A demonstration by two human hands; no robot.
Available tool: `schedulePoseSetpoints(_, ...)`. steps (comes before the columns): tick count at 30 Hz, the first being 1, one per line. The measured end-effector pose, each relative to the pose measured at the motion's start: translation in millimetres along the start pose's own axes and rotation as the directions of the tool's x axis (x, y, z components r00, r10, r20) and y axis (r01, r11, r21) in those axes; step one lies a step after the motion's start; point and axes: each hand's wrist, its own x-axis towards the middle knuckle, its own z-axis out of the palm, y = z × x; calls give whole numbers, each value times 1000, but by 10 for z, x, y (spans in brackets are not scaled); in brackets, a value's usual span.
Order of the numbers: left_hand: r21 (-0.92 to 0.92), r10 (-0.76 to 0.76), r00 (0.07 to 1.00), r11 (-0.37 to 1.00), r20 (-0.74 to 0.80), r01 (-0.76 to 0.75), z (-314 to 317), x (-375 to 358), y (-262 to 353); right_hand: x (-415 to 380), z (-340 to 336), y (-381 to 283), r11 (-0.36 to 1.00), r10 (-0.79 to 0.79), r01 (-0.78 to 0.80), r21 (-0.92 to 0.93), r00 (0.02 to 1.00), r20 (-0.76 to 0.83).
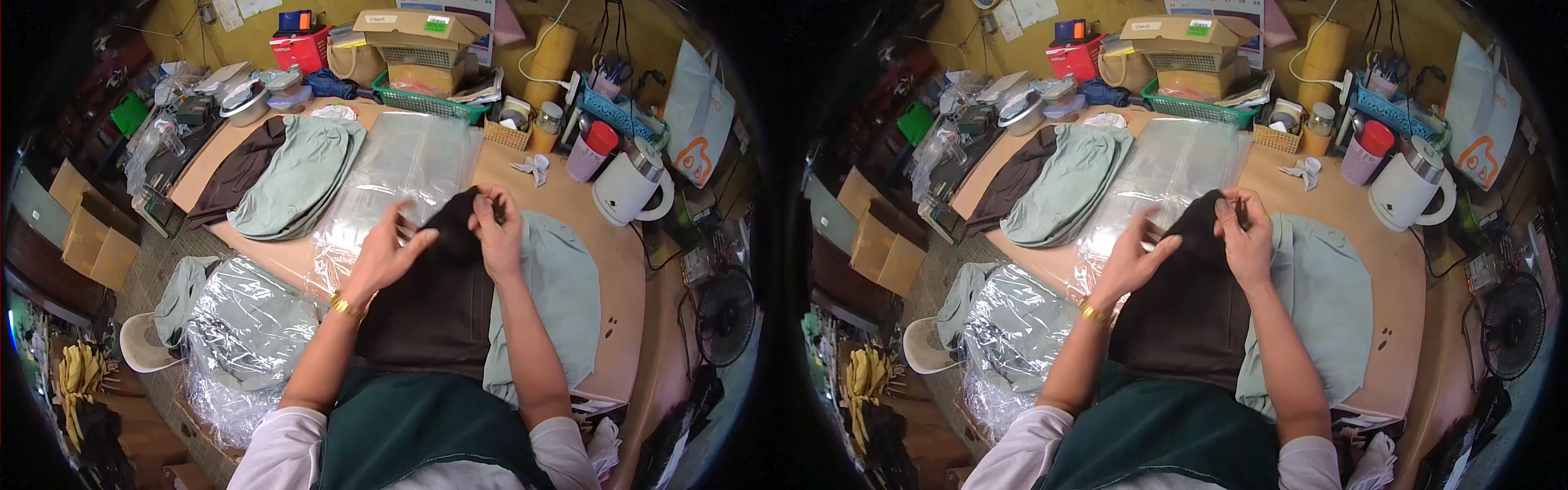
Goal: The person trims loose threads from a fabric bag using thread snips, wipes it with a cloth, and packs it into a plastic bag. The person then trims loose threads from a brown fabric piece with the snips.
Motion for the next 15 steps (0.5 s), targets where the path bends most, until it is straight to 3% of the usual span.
schedulePoseSetpoints(1,91,-141,977,988,159,128,50,69,-151,1,15,209,997,1,2,75,999,-47)
schedulePoseSetpoints(2,-55,-70,995,996,74,74,278,79,-575,-4,-117,589,988,-9,0,-157,998,-59)
schedulePoseSetpoints(3,-57,-69,994,996,84,74,289,49,-550,-56,-338,704,987,-7,-4,-160,998,-68)
schedulePoseSetpoints(4,104,-108,992,990,68,100,268,26,-481,-154,-597,784,825,-70,109,-555,993,91)
schedulePoseSetpoints(5,261,-144,989,957,45,127,250,15,-460,-200,-832,830,508,-52,250,-824,964,261)
schedulePoseSetpoints(7,305,-223,969,935,108,181,253,-28,-553,-195,-1209,829,546,41,155,-823,977,211)
schedulePoseSetpoints(8,238,-227,967,952,117,194,283,-39,-610,-203,-1382,797,532,50,170,-830,972,231)
schedulePoseSetpoints(11,174,-243,958,961,151,217,302,-15,-561,-49,-1645,540,518,280,37,-855,937,210)
schedulePoseSetpoints(13,283,-228,954,944,195,168,314,-3,-501,241,-1799,499,457,577,-124,-881,795,187)
schedulePoseSetpoints(15,277,-268,951,936,152,219,385,39,-420,446,-1707,464,386,537,6,-922,812,230)
